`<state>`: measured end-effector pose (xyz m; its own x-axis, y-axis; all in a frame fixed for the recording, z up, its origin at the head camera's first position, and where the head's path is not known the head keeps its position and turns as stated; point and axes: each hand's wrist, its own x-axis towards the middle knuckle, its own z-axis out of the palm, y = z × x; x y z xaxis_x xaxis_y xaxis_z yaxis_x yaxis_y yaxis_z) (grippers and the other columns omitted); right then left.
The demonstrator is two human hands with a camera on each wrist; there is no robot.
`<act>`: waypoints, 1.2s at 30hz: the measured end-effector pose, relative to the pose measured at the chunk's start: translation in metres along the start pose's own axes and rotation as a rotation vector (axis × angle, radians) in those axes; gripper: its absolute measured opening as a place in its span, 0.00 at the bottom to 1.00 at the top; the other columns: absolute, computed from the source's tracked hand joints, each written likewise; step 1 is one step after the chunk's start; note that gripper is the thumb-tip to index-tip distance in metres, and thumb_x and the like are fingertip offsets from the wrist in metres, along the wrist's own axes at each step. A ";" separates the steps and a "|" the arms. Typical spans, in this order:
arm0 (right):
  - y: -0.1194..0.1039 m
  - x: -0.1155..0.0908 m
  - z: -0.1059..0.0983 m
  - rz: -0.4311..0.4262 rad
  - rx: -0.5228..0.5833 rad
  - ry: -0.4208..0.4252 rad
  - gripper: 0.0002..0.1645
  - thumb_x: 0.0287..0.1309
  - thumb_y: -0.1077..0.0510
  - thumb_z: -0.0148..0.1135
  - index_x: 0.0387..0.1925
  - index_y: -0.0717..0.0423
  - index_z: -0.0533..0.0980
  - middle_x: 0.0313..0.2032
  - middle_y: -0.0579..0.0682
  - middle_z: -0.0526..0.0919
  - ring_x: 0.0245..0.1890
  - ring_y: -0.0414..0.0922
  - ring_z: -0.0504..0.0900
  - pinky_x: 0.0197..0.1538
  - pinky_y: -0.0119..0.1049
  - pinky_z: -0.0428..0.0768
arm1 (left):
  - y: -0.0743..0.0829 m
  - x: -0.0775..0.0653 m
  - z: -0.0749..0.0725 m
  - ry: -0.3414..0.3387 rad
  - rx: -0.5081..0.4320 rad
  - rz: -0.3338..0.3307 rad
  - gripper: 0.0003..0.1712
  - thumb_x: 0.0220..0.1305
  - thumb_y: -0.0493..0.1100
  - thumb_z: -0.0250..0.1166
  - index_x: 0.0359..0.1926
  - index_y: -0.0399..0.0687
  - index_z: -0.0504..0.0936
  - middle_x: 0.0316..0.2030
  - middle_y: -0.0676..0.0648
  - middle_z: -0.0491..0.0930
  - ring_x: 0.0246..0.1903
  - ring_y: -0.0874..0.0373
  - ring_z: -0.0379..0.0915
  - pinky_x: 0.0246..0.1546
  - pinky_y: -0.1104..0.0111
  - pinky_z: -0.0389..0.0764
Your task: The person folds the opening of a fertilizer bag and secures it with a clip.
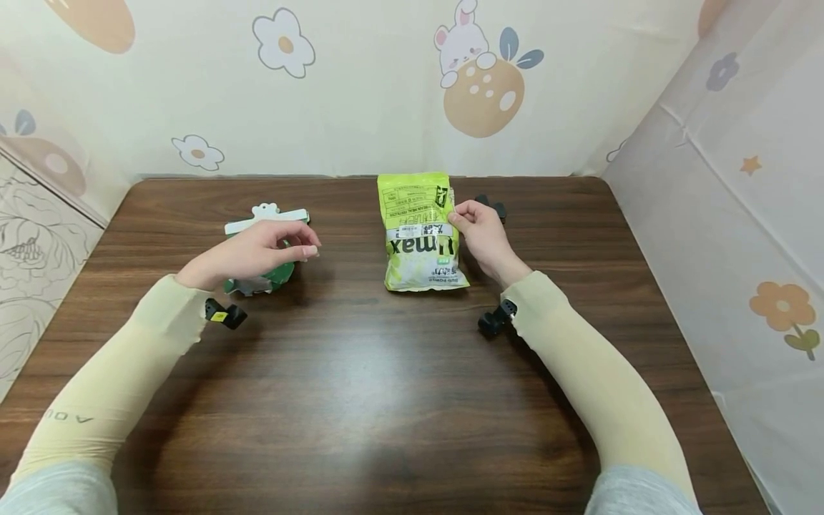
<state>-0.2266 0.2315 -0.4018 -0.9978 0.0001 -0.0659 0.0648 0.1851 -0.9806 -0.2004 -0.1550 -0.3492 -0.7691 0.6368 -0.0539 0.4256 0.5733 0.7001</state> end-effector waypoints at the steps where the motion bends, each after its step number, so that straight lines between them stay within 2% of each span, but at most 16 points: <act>1: -0.002 -0.001 0.001 -0.009 0.014 0.000 0.05 0.70 0.62 0.58 0.37 0.62 0.75 0.31 0.44 0.85 0.36 0.38 0.81 0.45 0.33 0.77 | -0.001 0.001 0.000 -0.001 0.003 -0.002 0.13 0.72 0.50 0.62 0.51 0.50 0.81 0.43 0.48 0.82 0.43 0.58 0.75 0.44 0.59 0.74; 6: -0.011 -0.007 0.005 -0.036 0.073 -0.004 0.06 0.70 0.64 0.58 0.35 0.62 0.75 0.30 0.45 0.84 0.34 0.38 0.81 0.40 0.31 0.78 | -0.002 0.003 0.000 0.011 0.009 0.001 0.16 0.72 0.50 0.61 0.56 0.51 0.79 0.48 0.53 0.80 0.49 0.59 0.74 0.49 0.58 0.73; 13: -0.020 -0.017 0.008 -0.072 0.137 -0.035 0.05 0.69 0.65 0.58 0.35 0.62 0.76 0.31 0.48 0.85 0.35 0.39 0.82 0.42 0.31 0.79 | 0.002 0.005 0.001 0.051 -0.028 -0.022 0.28 0.71 0.52 0.62 0.67 0.48 0.70 0.62 0.47 0.73 0.60 0.51 0.69 0.59 0.49 0.68; 17: -0.025 -0.023 0.010 -0.104 0.156 -0.069 0.05 0.69 0.66 0.58 0.34 0.60 0.76 0.31 0.48 0.85 0.34 0.39 0.83 0.41 0.30 0.80 | 0.003 0.007 0.001 0.073 -0.038 -0.054 0.34 0.70 0.56 0.62 0.71 0.49 0.64 0.66 0.48 0.69 0.64 0.51 0.64 0.61 0.49 0.66; 24: -0.034 -0.035 0.018 -0.137 0.124 -0.168 0.03 0.69 0.66 0.57 0.37 0.61 0.76 0.31 0.47 0.83 0.33 0.39 0.80 0.39 0.30 0.78 | 0.008 0.011 -0.001 0.137 -0.046 -0.042 0.38 0.69 0.59 0.62 0.72 0.49 0.62 0.68 0.49 0.66 0.65 0.49 0.62 0.61 0.49 0.66; 31: -0.045 -0.048 0.027 -0.157 0.085 -0.192 0.03 0.69 0.65 0.58 0.37 0.60 0.76 0.30 0.48 0.82 0.32 0.40 0.79 0.39 0.32 0.78 | 0.016 0.011 -0.001 0.168 -0.034 -0.007 0.38 0.69 0.59 0.62 0.72 0.50 0.63 0.66 0.49 0.66 0.64 0.51 0.63 0.60 0.51 0.66; 34: -0.050 -0.055 0.029 -0.167 0.073 -0.192 0.03 0.69 0.65 0.58 0.37 0.60 0.77 0.30 0.50 0.82 0.31 0.40 0.79 0.37 0.33 0.77 | 0.022 0.011 0.000 0.185 -0.051 0.026 0.36 0.68 0.58 0.63 0.70 0.50 0.66 0.64 0.50 0.69 0.61 0.53 0.66 0.57 0.53 0.67; 36: -0.052 -0.058 0.031 -0.181 0.061 -0.191 0.03 0.69 0.65 0.58 0.38 0.60 0.77 0.30 0.50 0.81 0.30 0.40 0.78 0.35 0.33 0.76 | 0.026 0.011 0.001 0.199 -0.069 0.048 0.31 0.68 0.57 0.64 0.66 0.50 0.71 0.60 0.52 0.73 0.55 0.54 0.70 0.51 0.55 0.70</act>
<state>-0.1715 0.1918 -0.3526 -0.9733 -0.2138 0.0837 -0.1081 0.1052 -0.9886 -0.1975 -0.1328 -0.3320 -0.8309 0.5439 0.1174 0.4352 0.5037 0.7462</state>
